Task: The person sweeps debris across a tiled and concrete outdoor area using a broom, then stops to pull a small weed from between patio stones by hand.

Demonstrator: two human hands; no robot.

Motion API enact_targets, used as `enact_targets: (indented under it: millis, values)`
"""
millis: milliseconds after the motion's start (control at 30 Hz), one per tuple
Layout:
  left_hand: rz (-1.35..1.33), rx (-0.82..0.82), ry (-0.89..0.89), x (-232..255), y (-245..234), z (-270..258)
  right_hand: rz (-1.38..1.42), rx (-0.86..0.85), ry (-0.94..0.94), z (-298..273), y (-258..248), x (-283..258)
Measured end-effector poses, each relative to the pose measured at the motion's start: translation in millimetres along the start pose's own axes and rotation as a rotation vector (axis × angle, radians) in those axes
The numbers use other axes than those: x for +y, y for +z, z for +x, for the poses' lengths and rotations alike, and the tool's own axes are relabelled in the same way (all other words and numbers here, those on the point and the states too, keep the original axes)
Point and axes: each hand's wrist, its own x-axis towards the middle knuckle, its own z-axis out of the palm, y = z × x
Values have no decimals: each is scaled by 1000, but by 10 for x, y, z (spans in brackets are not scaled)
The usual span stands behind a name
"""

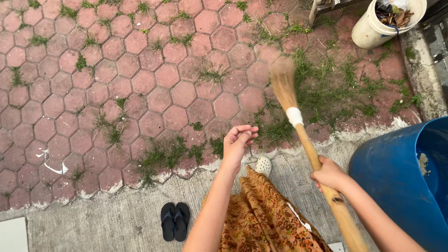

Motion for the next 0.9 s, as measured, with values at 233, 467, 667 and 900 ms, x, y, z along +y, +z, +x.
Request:
enact_targets:
  millis: [233, 467, 667, 900]
  values:
    - [-31, 81, -48, -12, 182, 398, 80, -250, -74, 969, 488, -663]
    - [-52, 39, -26, 200, 305, 859, 81, -360, -293, 556, 186, -1302]
    - [-45, -83, -87, 449, 432, 1389, 221, -157, -80, 497, -647, -990]
    - [46, -246, -101, 905, 291, 2079, 252, 319, 106, 1729, -1309, -660]
